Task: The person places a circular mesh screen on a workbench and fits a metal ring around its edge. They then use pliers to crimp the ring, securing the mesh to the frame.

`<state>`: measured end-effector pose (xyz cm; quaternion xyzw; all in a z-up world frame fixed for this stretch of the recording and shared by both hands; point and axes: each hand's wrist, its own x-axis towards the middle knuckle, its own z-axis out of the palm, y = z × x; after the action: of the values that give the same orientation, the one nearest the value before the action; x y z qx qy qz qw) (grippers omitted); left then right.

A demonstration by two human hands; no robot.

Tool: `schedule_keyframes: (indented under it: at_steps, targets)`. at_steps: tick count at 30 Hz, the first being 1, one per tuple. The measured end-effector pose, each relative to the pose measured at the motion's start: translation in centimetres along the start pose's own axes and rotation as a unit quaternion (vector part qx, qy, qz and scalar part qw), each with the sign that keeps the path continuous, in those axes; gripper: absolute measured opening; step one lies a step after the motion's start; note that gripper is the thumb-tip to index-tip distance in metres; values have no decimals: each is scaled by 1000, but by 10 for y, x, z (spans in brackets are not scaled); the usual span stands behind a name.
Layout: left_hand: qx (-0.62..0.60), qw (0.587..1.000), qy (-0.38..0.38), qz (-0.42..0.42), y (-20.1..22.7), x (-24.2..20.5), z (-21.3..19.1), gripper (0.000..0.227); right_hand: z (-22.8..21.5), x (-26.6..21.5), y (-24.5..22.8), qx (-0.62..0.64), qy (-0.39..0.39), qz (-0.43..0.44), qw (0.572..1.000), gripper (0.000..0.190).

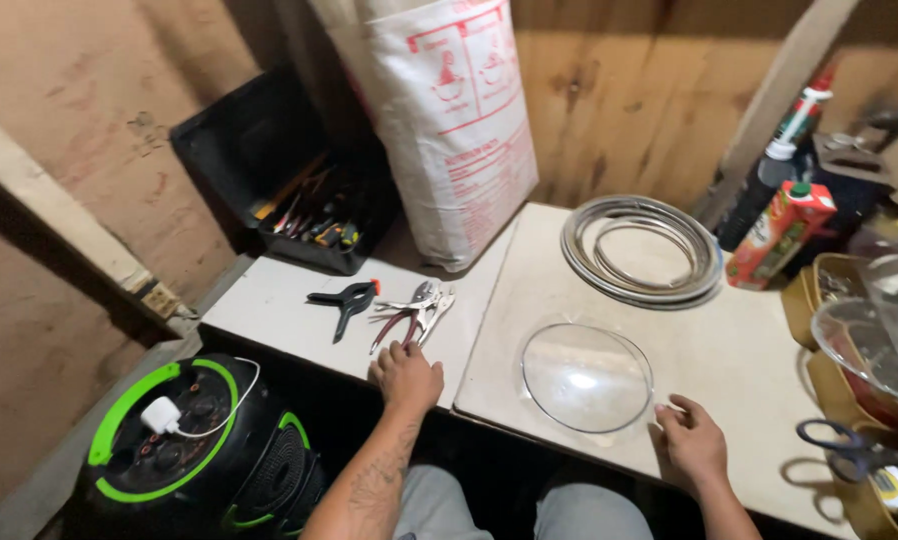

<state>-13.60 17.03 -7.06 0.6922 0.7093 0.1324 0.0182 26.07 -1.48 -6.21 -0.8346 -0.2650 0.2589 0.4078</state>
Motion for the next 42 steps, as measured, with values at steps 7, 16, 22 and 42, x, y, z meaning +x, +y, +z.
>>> schedule_keyframes:
  at_steps: [7, 16, 22, 42]
  targets:
    - [-18, 995, -46, 88, -2, 12, -15, 79, 6, 9, 15, 3, 9, -22, 1000, 41]
    - [-22, 991, -133, -25, 10, -10, -35, 78, 9, 24, 25, -63, -1, -35, 997, 61]
    - [-99, 968, 209, 99, 6, -62, 29, 94, -6, -20, -46, -89, -34, 33, 995, 63]
    - [-785, 602, -130, -69, 117, -127, -148, 46, -12, -112, -150, 431, -104, -148, 884, 13]
